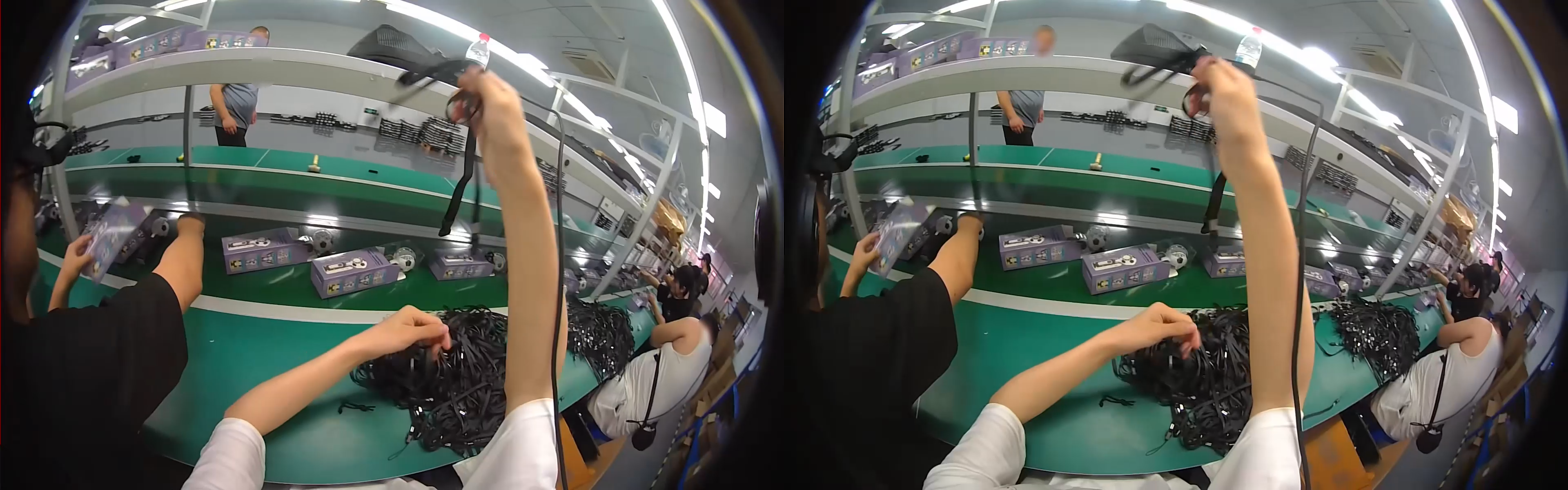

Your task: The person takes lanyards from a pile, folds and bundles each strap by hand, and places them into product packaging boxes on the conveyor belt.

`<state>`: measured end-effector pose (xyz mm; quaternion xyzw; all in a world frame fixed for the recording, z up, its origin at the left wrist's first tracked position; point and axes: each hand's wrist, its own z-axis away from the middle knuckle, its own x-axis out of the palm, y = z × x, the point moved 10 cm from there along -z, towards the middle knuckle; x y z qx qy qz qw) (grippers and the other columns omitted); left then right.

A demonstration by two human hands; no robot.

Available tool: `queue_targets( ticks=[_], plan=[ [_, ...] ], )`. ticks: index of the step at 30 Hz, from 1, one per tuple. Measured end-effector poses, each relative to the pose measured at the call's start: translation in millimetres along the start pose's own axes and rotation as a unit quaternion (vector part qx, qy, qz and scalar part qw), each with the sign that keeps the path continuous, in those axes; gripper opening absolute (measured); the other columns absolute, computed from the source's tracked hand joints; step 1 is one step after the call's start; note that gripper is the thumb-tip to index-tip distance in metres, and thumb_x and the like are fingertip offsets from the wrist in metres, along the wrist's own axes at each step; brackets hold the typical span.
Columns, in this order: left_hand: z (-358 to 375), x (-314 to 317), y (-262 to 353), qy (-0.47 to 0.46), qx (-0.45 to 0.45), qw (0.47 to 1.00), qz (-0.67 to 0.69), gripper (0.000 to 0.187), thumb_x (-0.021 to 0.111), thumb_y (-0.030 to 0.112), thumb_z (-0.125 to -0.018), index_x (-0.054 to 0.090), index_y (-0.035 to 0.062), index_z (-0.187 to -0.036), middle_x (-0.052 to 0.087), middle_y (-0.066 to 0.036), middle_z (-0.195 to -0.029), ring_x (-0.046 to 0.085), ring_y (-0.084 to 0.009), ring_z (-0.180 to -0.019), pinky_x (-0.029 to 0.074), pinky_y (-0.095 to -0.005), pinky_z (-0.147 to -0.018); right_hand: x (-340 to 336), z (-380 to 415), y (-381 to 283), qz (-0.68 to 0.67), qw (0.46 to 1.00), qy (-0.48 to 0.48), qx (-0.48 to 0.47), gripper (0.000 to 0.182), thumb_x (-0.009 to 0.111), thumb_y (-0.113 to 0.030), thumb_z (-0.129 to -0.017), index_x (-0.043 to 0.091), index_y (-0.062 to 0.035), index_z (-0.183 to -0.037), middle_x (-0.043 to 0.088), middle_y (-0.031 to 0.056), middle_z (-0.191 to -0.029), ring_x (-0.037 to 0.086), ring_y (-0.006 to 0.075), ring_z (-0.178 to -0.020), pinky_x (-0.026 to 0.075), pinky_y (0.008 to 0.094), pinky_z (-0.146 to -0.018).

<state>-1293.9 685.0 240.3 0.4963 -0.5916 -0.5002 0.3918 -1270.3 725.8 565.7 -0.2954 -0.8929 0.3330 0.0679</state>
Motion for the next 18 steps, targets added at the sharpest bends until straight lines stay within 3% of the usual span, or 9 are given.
queue_targets(
  ticks=[3, 4, 6, 7, 8, 10, 14, 16, 18],
  plan=[
    [17.0, -17.4, 33.6, 0.094, 0.084, 0.961, -0.244, 0.021, 0.059, 0.021, -0.089, 0.070, 0.0023, -0.093, 0.068, -0.008, -0.091, 0.063, -0.0215, -0.089, 0.048, -0.0344, -0.082, -4.3, 7.1, -6.6, 0.037, 0.998, -0.042, -0.002, 0.031, 0.053, -0.034, -0.094, 0.056, -0.0048, -0.083, 0.057, 0.0051, -0.076, 0.055, 0.0152, -0.067, 0.044, 0.0300, -0.063],
    [33.5, -41.0, 55.2, 0.178, 0.134, 0.865, -0.450, 0.020, 0.062, 0.018, -0.086, 0.069, 0.0042, -0.099, 0.067, -0.011, -0.095, 0.063, -0.0227, -0.091, 0.048, -0.0320, -0.083, 3.6, 20.0, 10.7, 0.119, 0.989, -0.079, 0.049, 0.032, 0.052, -0.034, -0.094, 0.057, -0.0050, -0.083, 0.058, 0.0054, -0.077, 0.056, 0.0157, -0.068, 0.044, 0.0303, -0.063],
    [74.6, -120.6, 71.6, 0.387, 0.141, 0.863, -0.292, 0.019, 0.059, 0.012, -0.086, 0.068, 0.0030, -0.100, 0.067, -0.009, -0.099, 0.062, -0.0180, -0.094, 0.048, -0.0324, -0.083, 12.3, 45.4, 50.6, 0.259, 0.942, -0.214, -0.014, 0.029, 0.047, -0.027, -0.094, 0.059, -0.0018, -0.086, 0.062, 0.0080, -0.083, 0.060, 0.0185, -0.069, 0.046, 0.0325, -0.064],
    [98.6, -157.9, 79.4, 0.445, 0.172, 0.865, -0.153, 0.021, 0.055, 0.013, -0.089, 0.066, 0.0022, -0.103, 0.065, -0.007, -0.102, 0.060, -0.0161, -0.098, 0.046, -0.0318, -0.087, 15.0, 64.9, 83.5, 0.348, 0.898, -0.258, 0.074, 0.025, 0.046, -0.019, -0.089, 0.061, 0.0008, -0.093, 0.064, 0.0096, -0.086, 0.062, 0.0214, -0.071, 0.050, 0.0339, -0.069],
    [128.2, -171.7, 102.1, 0.513, 0.234, 0.807, -0.175, 0.026, 0.050, 0.015, -0.092, 0.063, 0.0027, -0.112, 0.063, -0.006, -0.109, 0.058, -0.0163, -0.105, 0.042, -0.0294, -0.094, 30.9, 91.3, 101.9, 0.425, 0.827, -0.369, -0.006, 0.022, 0.048, -0.012, -0.084, 0.063, 0.0016, -0.092, 0.064, 0.0120, -0.091, 0.063, 0.0264, -0.078, 0.051, 0.0350, -0.076],
    [137.5, -155.2, 136.4, 0.489, 0.290, 0.799, -0.197, 0.057, 0.061, 0.033, -0.087, 0.046, 0.0039, -0.133, 0.054, -0.010, -0.128, 0.047, -0.0208, -0.123, 0.033, -0.0354, -0.103, 46.0, 130.4, 141.4, 0.446, 0.766, -0.448, -0.117, 0.017, 0.053, -0.009, -0.081, 0.065, 0.0009, -0.086, 0.064, 0.0161, -0.093, 0.059, 0.0324, -0.088, 0.050, 0.0382, -0.079],
    [59.3, -133.5, 109.8, 0.352, 0.179, 0.869, -0.298, 0.107, 0.086, 0.032, -0.062, 0.024, 0.0047, -0.146, 0.042, -0.012, -0.138, 0.037, -0.0247, -0.132, 0.031, -0.0367, -0.106, 60.8, 148.5, 159.6, 0.387, 0.825, -0.382, -0.152, 0.016, 0.054, -0.010, -0.078, 0.065, 0.0013, -0.081, 0.063, 0.0139, -0.083, 0.058, 0.0361, -0.084, 0.047, 0.0433, -0.074],
    [28.4, -148.8, 66.4, 0.274, 0.170, 0.944, -0.069, 0.102, 0.081, 0.014, -0.068, 0.018, 0.0043, -0.147, 0.043, -0.013, -0.138, 0.049, -0.0212, -0.120, 0.042, -0.0351, -0.098, 47.9, 124.3, 140.5, 0.210, 0.923, -0.321, -0.022, 0.017, 0.055, -0.012, -0.078, 0.066, -0.0010, -0.084, 0.066, 0.0141, -0.083, 0.063, 0.0353, -0.081, 0.050, 0.0412, -0.071],
    [10.8, -152.7, 33.4, 0.259, 0.163, 0.949, 0.071, 0.082, 0.077, 0.005, -0.070, 0.033, 0.0031, -0.139, 0.056, -0.012, -0.120, 0.057, -0.0168, -0.104, 0.048, -0.0319, -0.087, 33.7, 115.9, 184.7, 0.264, 0.886, -0.370, 0.095, 0.019, 0.055, -0.012, -0.080, 0.067, -0.0036, -0.092, 0.068, 0.0148, -0.082, 0.066, 0.0333, -0.076, 0.052, 0.0391, -0.067]
  ],
)
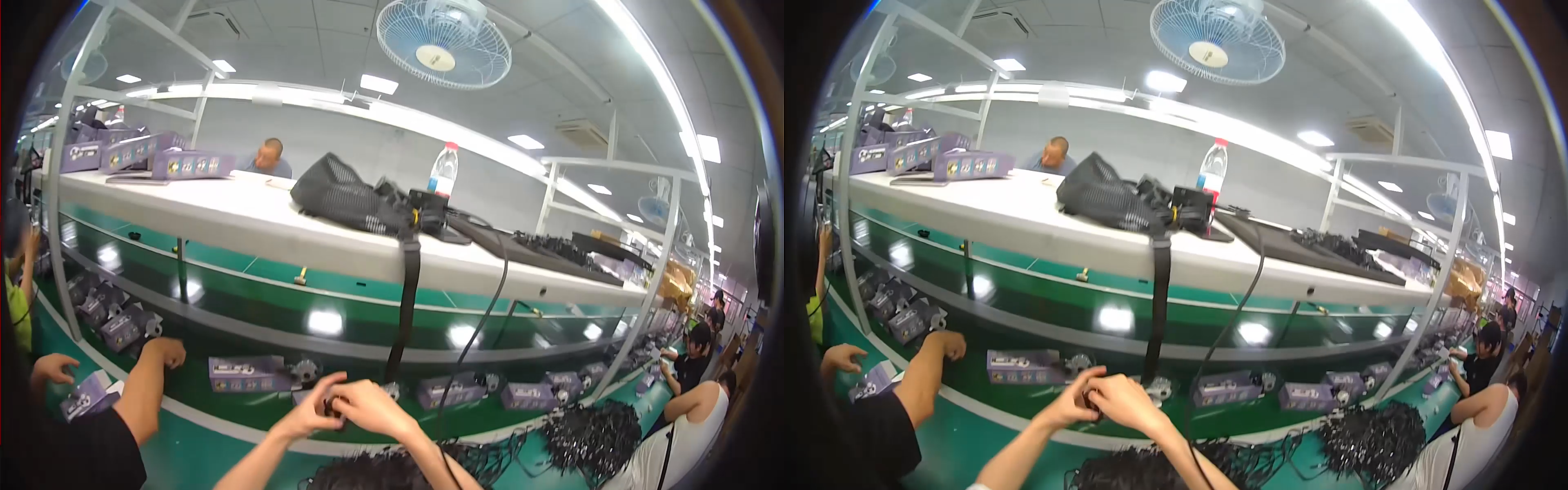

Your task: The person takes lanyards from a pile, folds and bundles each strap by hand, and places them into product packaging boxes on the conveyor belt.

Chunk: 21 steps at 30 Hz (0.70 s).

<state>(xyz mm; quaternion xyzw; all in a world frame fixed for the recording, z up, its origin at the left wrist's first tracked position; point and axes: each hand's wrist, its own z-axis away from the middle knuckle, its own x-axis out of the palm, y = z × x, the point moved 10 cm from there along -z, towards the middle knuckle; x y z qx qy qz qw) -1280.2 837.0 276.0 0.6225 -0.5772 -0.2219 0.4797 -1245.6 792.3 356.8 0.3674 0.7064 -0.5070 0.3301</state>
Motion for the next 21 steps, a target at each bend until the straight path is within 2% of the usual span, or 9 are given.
queue_targets(
  ticks=[1, 2, 5, 8, 10, 13, 17, 20, 21],
  plan=[
    [-1.9, -3.0, -20.6, 0.032, -0.024, 0.998, -0.049, 0.063, 0.072, 0.003, -0.073, 0.042, 0.0022, -0.129, 0.060, -0.009, -0.107, 0.059, -0.0152, -0.096, 0.049, -0.0304, -0.082, -8.4, -4.4, -2.0, -0.043, 0.998, 0.005, -0.048, 0.018, 0.055, -0.013, -0.082, 0.065, -0.0008, -0.092, 0.067, 0.0153, -0.074, 0.067, 0.0299, -0.067, 0.052, 0.0363, -0.062],
    [-4.0, -6.4, -35.1, 0.065, -0.050, 0.992, -0.097, 0.046, 0.067, 0.001, -0.077, 0.051, 0.0012, -0.119, 0.063, -0.007, -0.093, 0.060, -0.0136, -0.087, 0.049, -0.0289, -0.076, -5.0, -8.4, 3.9, -0.101, 0.991, -0.071, 0.043, 0.018, 0.053, -0.012, -0.084, 0.062, 0.0016, -0.091, 0.066, 0.0152, -0.070, 0.067, 0.0256, -0.060, 0.051, 0.0337, -0.057],
    [12.3, -22.8, -53.0, 0.224, -0.107, 0.969, -0.009, 0.011, 0.056, 0.004, -0.084, 0.060, 0.0011, -0.094, 0.062, -0.005, -0.076, 0.060, -0.0158, -0.071, 0.046, -0.0272, -0.065, -10.7, -16.4, 7.0, -0.175, 0.984, -0.037, 0.022, 0.015, 0.052, -0.009, -0.085, 0.061, 0.0026, -0.089, 0.064, 0.0123, -0.066, 0.067, 0.0205, -0.056, 0.051, 0.0293, -0.053],
    [26.4, -27.9, -44.3, 0.255, -0.191, 0.947, 0.026, 0.016, 0.047, 0.012, -0.085, 0.061, 0.0035, -0.085, 0.058, -0.006, -0.073, 0.056, -0.0191, -0.070, 0.043, -0.0298, -0.067, -18.9, -15.0, 5.2, -0.203, 0.976, -0.070, 0.025, 0.014, 0.057, -0.009, -0.084, 0.062, 0.0023, -0.089, 0.064, 0.0109, -0.065, 0.065, 0.0163, -0.060, 0.050, 0.0282, -0.057],
    [36.8, -34.3, -40.0, 0.317, -0.119, 0.929, 0.149, 0.026, 0.045, 0.010, -0.084, 0.058, -0.0073, -0.098, 0.062, -0.018, -0.095, 0.060, -0.0266, -0.074, 0.050, -0.0342, -0.076, -10.3, -10.1, 12.0, -0.211, 0.976, -0.058, 0.020, 0.016, 0.060, -0.010, -0.083, 0.064, 0.0005, -0.094, 0.065, 0.0102, -0.066, 0.063, 0.0143, -0.058, 0.048, 0.0267, -0.057],
    [50.9, -20.8, -38.8, 0.358, -0.119, 0.872, 0.311, 0.028, 0.044, 0.019, -0.083, 0.058, -0.0037, -0.093, 0.061, -0.019, -0.093, 0.058, -0.0319, -0.078, 0.048, -0.0415, -0.083, 5.3, 12.0, 16.4, -0.314, 0.946, -0.001, 0.085, 0.018, 0.064, -0.012, -0.081, 0.066, 0.0001, -0.095, 0.066, 0.0099, -0.069, 0.063, 0.0140, -0.058, 0.049, 0.0271, -0.057],
    [59.3, -8.4, -17.9, 0.459, -0.037, 0.779, 0.426, 0.022, 0.039, 0.024, -0.084, 0.049, 0.0059, -0.076, 0.056, -0.016, -0.083, 0.053, -0.0328, -0.084, 0.042, -0.0475, -0.089, 24.8, 29.9, 15.0, -0.263, 0.957, 0.103, 0.072, 0.019, 0.067, -0.011, -0.081, 0.067, -0.0016, -0.097, 0.067, 0.0073, -0.078, 0.063, 0.0148, -0.067, 0.050, 0.0259, -0.065],
    [59.4, 4.7, 5.0, 0.505, -0.048, 0.751, 0.423, 0.020, 0.042, 0.025, -0.081, 0.048, 0.0069, -0.075, 0.051, -0.013, -0.076, 0.050, -0.0294, -0.077, 0.042, -0.0454, -0.085, 9.4, 38.6, -26.9, -0.187, 0.957, 0.221, -0.027, 0.013, 0.065, -0.013, -0.081, 0.064, 0.0004, -0.080, 0.067, 0.0149, -0.077, 0.062, 0.0317, -0.063, 0.052, 0.0387, -0.064],
    [57.2, 2.0, 7.3, 0.496, -0.024, 0.759, 0.422, 0.016, 0.045, 0.025, -0.078, 0.046, 0.0104, -0.071, 0.043, -0.005, -0.062, 0.044, -0.0214, -0.061, 0.042, -0.0387, -0.069, 14.3, 38.8, -22.8, -0.243, 0.951, 0.189, 0.018, 0.017, 0.065, -0.018, -0.080, 0.066, -0.0020, -0.086, 0.066, 0.0142, -0.082, 0.062, 0.0353, -0.075, 0.051, 0.0409, -0.074]
  ],
)
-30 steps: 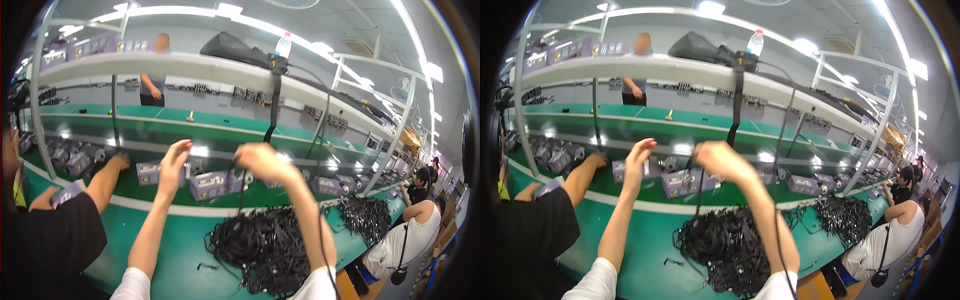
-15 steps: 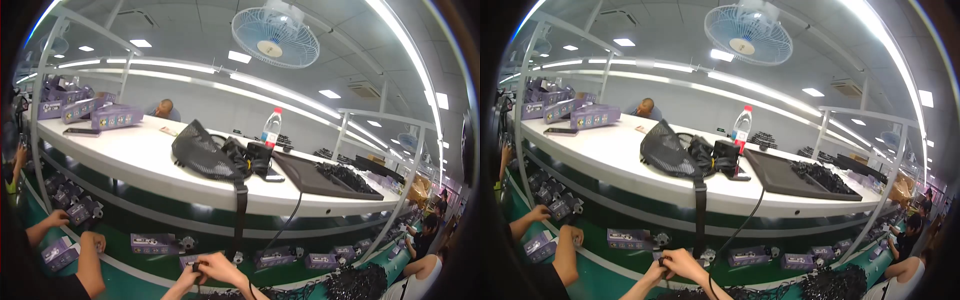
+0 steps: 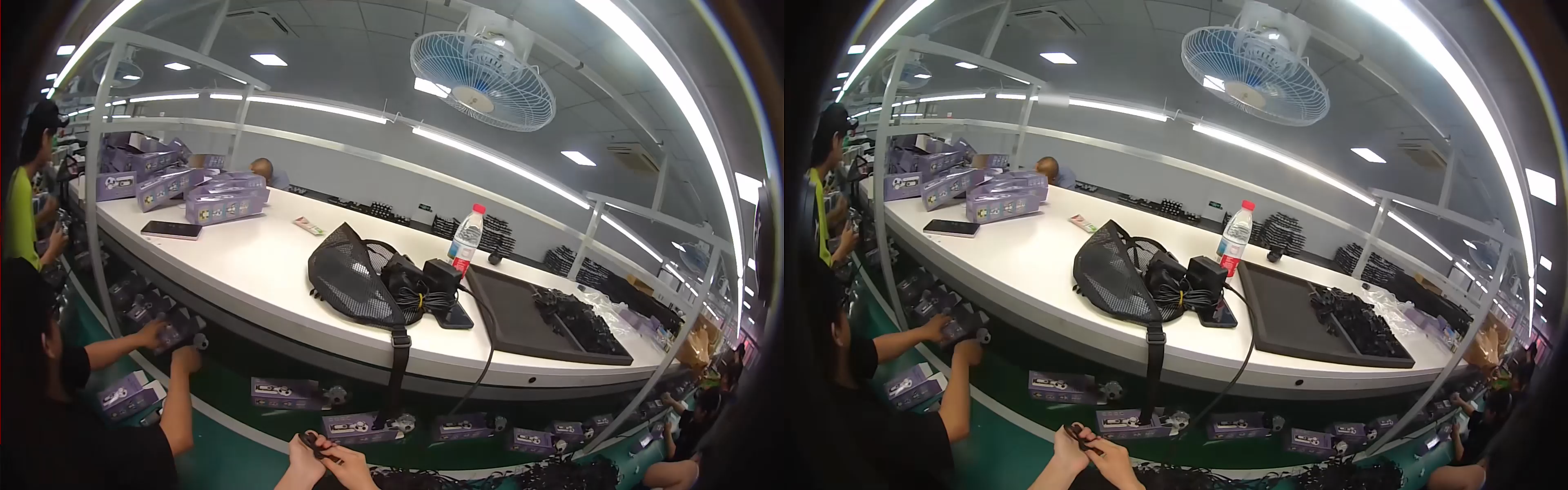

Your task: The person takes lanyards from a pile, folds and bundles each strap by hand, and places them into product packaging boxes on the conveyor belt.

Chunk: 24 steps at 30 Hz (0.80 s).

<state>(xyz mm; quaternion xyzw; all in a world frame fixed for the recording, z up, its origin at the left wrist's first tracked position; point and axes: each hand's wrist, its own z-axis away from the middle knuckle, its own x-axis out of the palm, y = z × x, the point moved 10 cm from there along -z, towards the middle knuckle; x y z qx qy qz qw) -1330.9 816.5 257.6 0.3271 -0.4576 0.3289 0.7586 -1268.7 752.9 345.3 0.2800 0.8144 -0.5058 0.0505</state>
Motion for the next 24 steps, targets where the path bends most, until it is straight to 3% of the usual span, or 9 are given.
queue_targets(
  ticks=[3, 4, 7, 8, 11, 16, 19, 22, 24],
  plan=[
    [-3.0, 9.8, 8.4, -0.086, -0.039, 0.993, 0.073, 0.017, 0.046, 0.026, -0.078, 0.044, 0.0137, -0.066, 0.029, 0.001, -0.052, 0.030, -0.0145, -0.048, 0.033, -0.0315, -0.056, 2.1, 12.2, 27.4, -0.187, 0.951, -0.075, 0.237, 0.014, 0.064, -0.010, -0.085, 0.069, -0.0014, -0.095, 0.068, 0.0049, -0.083, 0.065, 0.0170, -0.074, 0.050, 0.0257, -0.068],
    [-0.2, 14.7, 15.8, -0.066, -0.017, 0.996, 0.052, 0.018, 0.047, 0.027, -0.077, 0.043, 0.0159, -0.064, 0.022, 0.002, -0.050, 0.022, -0.0120, -0.043, 0.024, -0.0284, -0.050, 11.1, 16.8, 54.2, -0.302, 0.920, -0.059, 0.244, 0.027, 0.059, -0.017, -0.091, 0.064, -0.0038, -0.114, 0.066, 0.0072, -0.102, 0.062, 0.0204, -0.096, 0.049, 0.0324, -0.083],
    [23.1, 49.9, 17.9, -0.039, -0.030, 0.999, -0.022, 0.016, 0.045, 0.029, -0.081, 0.044, 0.0171, -0.071, 0.020, 0.002, -0.051, 0.020, -0.0117, -0.045, 0.022, -0.0299, -0.048, 0.7, 28.3, 66.7, -0.470, 0.816, 0.149, 0.302, 0.043, 0.051, -0.028, -0.097, 0.049, -0.0043, -0.132, 0.057, 0.0118, -0.119, 0.051, 0.0223, -0.117, 0.041, 0.0411, -0.096],
    [25.4, 57.4, 13.3, -0.058, -0.039, 0.996, -0.056, 0.017, 0.043, 0.030, -0.083, 0.044, 0.0166, -0.072, 0.021, 0.002, -0.051, 0.020, -0.0118, -0.045, 0.021, -0.0302, -0.047, 23.7, 29.4, 56.1, -0.533, 0.761, 0.081, 0.361, 0.053, 0.043, -0.036, -0.099, 0.032, -0.0064, -0.142, 0.049, 0.0117, -0.130, 0.040, 0.0231, -0.127, 0.033, 0.0470, -0.103],
    [14.5, 49.7, 29.3, -0.031, 0.054, 0.938, -0.342, 0.018, 0.048, 0.023, -0.086, 0.045, 0.0104, -0.074, 0.037, -0.003, -0.054, 0.036, -0.0168, -0.042, 0.030, -0.0353, -0.044, 77.6, 39.3, 77.1, -0.674, 0.624, 0.087, 0.387, 0.042, 0.037, -0.035, -0.101, 0.043, -0.0026, -0.128, 0.052, 0.0103, -0.123, 0.045, 0.0245, -0.122, 0.034, 0.0432, -0.104],
    [60.9, 97.8, 51.3, -0.120, 0.426, 0.538, -0.717, 0.013, 0.063, 0.011, -0.078, 0.056, 0.0011, -0.074, 0.052, -0.011, -0.065, 0.054, -0.0304, -0.059, 0.043, -0.0406, -0.054, 73.2, 34.3, 45.8, -0.625, 0.609, 0.179, 0.454, 0.039, 0.034, -0.035, -0.101, 0.048, -0.0043, -0.122, 0.054, 0.0093, -0.120, 0.048, 0.0232, -0.120, 0.035, 0.0367, -0.103],
    [61.5, 87.3, 66.6, -0.082, 0.440, 0.491, -0.747, 0.016, 0.064, 0.014, -0.078, 0.057, 0.0008, -0.073, 0.056, -0.013, -0.071, 0.056, -0.0328, -0.064, 0.044, -0.0412, -0.058, 91.5, 37.8, 56.4, -0.619, 0.643, 0.139, 0.428, 0.041, 0.034, -0.035, -0.101, 0.048, -0.0039, -0.124, 0.055, 0.0090, -0.120, 0.051, 0.0227, -0.118, 0.037, 0.0361, -0.102],
    [35.3, 39.1, 78.5, 0.012, 0.374, 0.521, -0.767, 0.016, 0.065, 0.012, -0.077, 0.053, 0.0033, -0.070, 0.056, -0.013, -0.071, 0.057, -0.0317, -0.071, 0.043, -0.0402, -0.060, 103.9, 49.4, 73.4, -0.553, 0.692, 0.139, 0.442, 0.041, 0.036, -0.033, -0.101, 0.051, -0.0027, -0.123, 0.058, 0.0095, -0.119, 0.055, 0.0205, -0.111, 0.041, 0.0342, -0.096],
    [31.3, 33.4, 83.8, 0.005, 0.396, 0.533, -0.748, 0.019, 0.066, 0.011, -0.076, 0.051, 0.0021, -0.069, 0.052, -0.014, -0.070, 0.054, -0.0337, -0.069, 0.041, -0.0414, -0.060, 163.4, 84.9, 164.6, -0.602, 0.657, 0.149, 0.429, 0.037, 0.040, -0.027, -0.100, 0.051, 0.0004, -0.122, 0.058, 0.0098, -0.119, 0.056, 0.0185, -0.109, 0.043, 0.0316, -0.093]
  ],
)
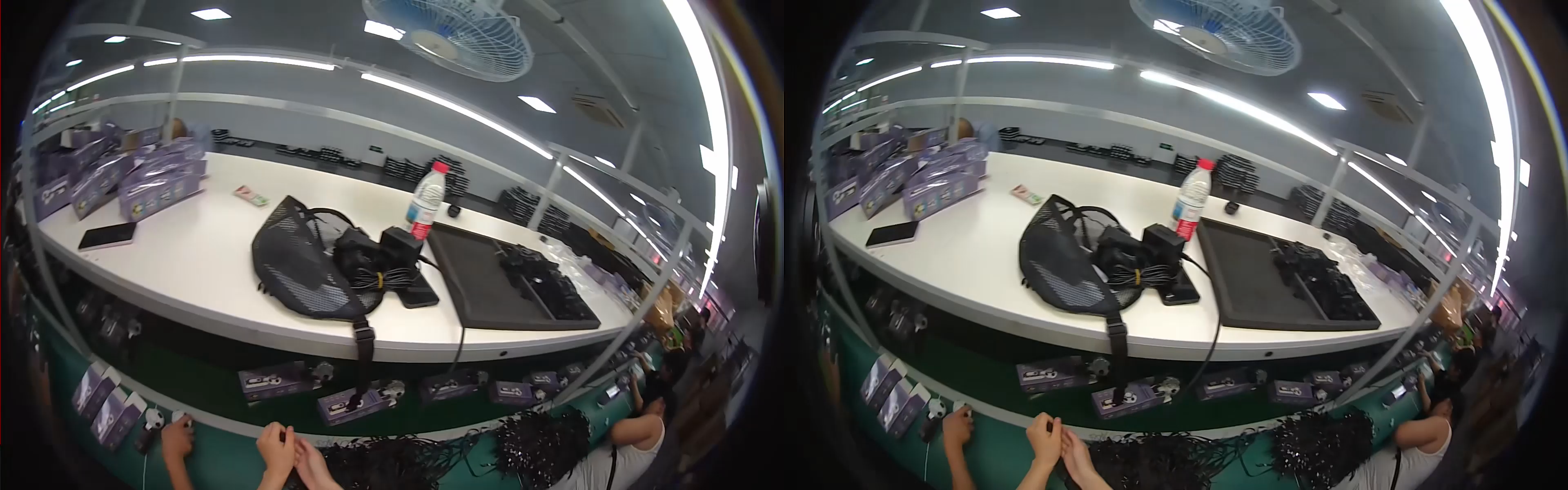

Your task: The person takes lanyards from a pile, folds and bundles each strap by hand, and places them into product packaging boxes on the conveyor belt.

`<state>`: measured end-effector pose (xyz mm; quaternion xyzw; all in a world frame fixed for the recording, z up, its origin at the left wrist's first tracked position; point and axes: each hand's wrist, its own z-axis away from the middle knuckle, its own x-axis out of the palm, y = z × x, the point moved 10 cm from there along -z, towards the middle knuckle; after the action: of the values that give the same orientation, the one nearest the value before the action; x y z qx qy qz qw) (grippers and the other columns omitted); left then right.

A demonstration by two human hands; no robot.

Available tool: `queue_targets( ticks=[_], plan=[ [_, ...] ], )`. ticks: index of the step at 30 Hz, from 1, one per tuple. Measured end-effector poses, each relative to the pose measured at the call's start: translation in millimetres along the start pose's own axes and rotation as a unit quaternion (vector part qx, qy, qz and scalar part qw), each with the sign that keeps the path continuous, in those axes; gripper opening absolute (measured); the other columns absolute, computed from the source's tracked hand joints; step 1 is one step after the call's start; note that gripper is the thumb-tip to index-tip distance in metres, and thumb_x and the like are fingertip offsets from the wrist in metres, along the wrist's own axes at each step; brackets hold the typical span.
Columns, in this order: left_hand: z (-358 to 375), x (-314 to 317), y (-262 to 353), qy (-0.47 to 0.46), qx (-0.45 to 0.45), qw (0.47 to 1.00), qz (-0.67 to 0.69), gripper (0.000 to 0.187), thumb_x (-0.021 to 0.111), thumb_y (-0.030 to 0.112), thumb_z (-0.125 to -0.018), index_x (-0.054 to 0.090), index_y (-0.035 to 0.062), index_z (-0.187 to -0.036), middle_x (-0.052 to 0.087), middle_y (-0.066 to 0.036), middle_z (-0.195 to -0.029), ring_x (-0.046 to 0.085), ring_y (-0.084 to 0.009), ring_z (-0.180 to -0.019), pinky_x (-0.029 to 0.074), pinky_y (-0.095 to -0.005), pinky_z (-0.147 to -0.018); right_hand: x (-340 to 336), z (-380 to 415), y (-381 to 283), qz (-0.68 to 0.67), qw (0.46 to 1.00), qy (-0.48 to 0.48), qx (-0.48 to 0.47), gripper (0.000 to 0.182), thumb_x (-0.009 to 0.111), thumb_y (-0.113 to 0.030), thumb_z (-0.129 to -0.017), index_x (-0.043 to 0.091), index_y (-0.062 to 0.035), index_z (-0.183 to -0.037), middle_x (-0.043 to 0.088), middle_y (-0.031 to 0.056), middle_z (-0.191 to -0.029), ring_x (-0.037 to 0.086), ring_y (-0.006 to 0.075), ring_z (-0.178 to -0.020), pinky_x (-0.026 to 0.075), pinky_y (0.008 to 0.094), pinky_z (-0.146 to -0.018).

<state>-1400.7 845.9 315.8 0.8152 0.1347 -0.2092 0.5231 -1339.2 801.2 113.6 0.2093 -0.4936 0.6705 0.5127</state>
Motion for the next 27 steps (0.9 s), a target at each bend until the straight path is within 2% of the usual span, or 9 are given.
queue_targets(
  ticks=[9, 14, 17, 18, 21, 22, 24, 25, 27],
  plan=[
    [7.4, 21.9, -32.8, -0.061, -0.127, 0.983, 0.118, 0.024, 0.057, 0.013, -0.088, 0.049, -0.0015, -0.071, 0.048, -0.015, -0.059, 0.048, -0.0292, -0.054, 0.037, -0.0397, -0.055, 15.0, 29.2, -26.1, 0.222, 0.972, 0.065, -0.033, 0.033, 0.048, -0.024, -0.097, 0.061, 0.0018, -0.113, 0.060, 0.0088, -0.117, 0.055, 0.0184, -0.111, 0.043, 0.0313, -0.095],
    [21.4, 38.2, -41.0, -0.132, -0.127, 0.973, 0.141, 0.040, 0.055, 0.021, -0.092, 0.053, -0.0017, -0.060, 0.049, -0.009, -0.050, 0.042, -0.0194, -0.042, 0.034, -0.0344, -0.046, 66.3, 95.1, -116.4, 0.653, 0.665, 0.097, -0.349, 0.034, 0.051, -0.030, -0.097, 0.064, -0.0075, -0.118, 0.062, 0.0041, -0.115, 0.056, 0.0172, -0.105, 0.043, 0.0337, -0.088],
    [40.1, 66.1, -36.1, -0.225, -0.287, 0.875, 0.318, 0.038, 0.058, 0.022, -0.091, 0.057, 0.0007, -0.059, 0.051, -0.001, -0.052, 0.042, -0.0114, -0.044, 0.032, -0.0288, -0.046, 36.0, 77.4, -84.1, 0.123, 0.987, 0.076, -0.074, 0.041, 0.046, -0.036, -0.098, 0.053, -0.0133, -0.133, 0.061, 0.0022, -0.114, 0.056, 0.0163, -0.102, 0.043, 0.0342, -0.086],
    [52.8, 72.4, -25.4, -0.247, -0.325, 0.823, 0.396, 0.037, 0.060, 0.023, -0.090, 0.058, 0.0019, -0.059, 0.053, 0.001, -0.054, 0.043, -0.0085, -0.047, 0.031, -0.0263, -0.047, 30.9, 70.0, -53.6, 0.055, 0.998, 0.022, 0.032, 0.049, 0.042, -0.041, -0.099, 0.042, -0.0155, -0.141, 0.061, 0.0033, -0.115, 0.053, 0.0182, -0.109, 0.042, 0.0360, -0.091],
    [36.8, 52.3, 20.4, -0.182, 0.005, 0.977, 0.112, 0.028, 0.065, 0.022, -0.082, 0.062, -0.0026, -0.070, 0.056, -0.009, -0.058, 0.058, -0.0269, -0.060, 0.041, -0.0345, -0.056, 65.2, 80.2, -59.2, -0.040, 0.997, -0.064, 0.029, 0.042, 0.035, -0.034, -0.100, 0.053, 0.0001, -0.117, 0.059, 0.0156, -0.112, 0.055, 0.0243, -0.108, 0.046, 0.0355, -0.093],
    [38.0, 45.5, 41.3, -0.187, 0.094, 0.974, 0.085, 0.017, 0.059, 0.019, -0.085, 0.064, 0.0040, -0.080, 0.064, -0.012, -0.086, 0.061, -0.0289, -0.084, 0.046, -0.0429, -0.077, 71.3, 73.9, -58.7, -0.099, 0.980, -0.170, 0.003, 0.041, 0.033, -0.033, -0.100, 0.052, -0.0015, -0.116, 0.057, 0.0147, -0.116, 0.054, 0.0250, -0.111, 0.045, 0.0364, -0.095],
    [50.6, 53.1, 45.3, -0.143, 0.208, 0.968, 0.000, 0.025, 0.059, 0.020, -0.083, 0.062, 0.0020, -0.099, 0.053, -0.020, -0.111, 0.044, -0.0450, -0.111, 0.032, -0.0567, -0.094, 51.8, 55.5, -50.6, -0.158, 0.984, -0.080, 0.008, 0.045, 0.032, -0.040, -0.100, 0.051, -0.0048, -0.121, 0.054, 0.0137, -0.123, 0.051, 0.0276, -0.115, 0.041, 0.0382, -0.099],
    [30.2, 32.1, 81.8, -0.123, 0.237, 0.963, 0.042, 0.020, 0.059, 0.019, -0.078, 0.059, 0.0020, -0.089, 0.050, -0.015, -0.093, 0.046, -0.0344, -0.090, 0.034, -0.0459, -0.076, 59.4, 60.2, -65.5, -0.125, 0.989, -0.075, -0.019, 0.048, 0.034, -0.042, -0.099, 0.048, -0.0044, -0.124, 0.050, 0.0149, -0.128, 0.045, 0.0327, -0.123, 0.035, 0.0493, -0.105],
    [33.7, 59.3, 65.2, -0.136, 0.249, 0.958, -0.044, 0.022, 0.061, 0.022, -0.080, 0.061, 0.0031, -0.090, 0.054, -0.015, -0.112, 0.048, -0.0338, -0.110, 0.034, -0.0535, -0.087, 68.8, 51.7, -76.5, -0.167, 0.978, -0.123, -0.003, 0.048, 0.035, -0.043, -0.099, 0.050, -0.0044, -0.124, 0.051, 0.0143, -0.128, 0.046, 0.0314, -0.123, 0.036, 0.0456, -0.105]
  ],
)
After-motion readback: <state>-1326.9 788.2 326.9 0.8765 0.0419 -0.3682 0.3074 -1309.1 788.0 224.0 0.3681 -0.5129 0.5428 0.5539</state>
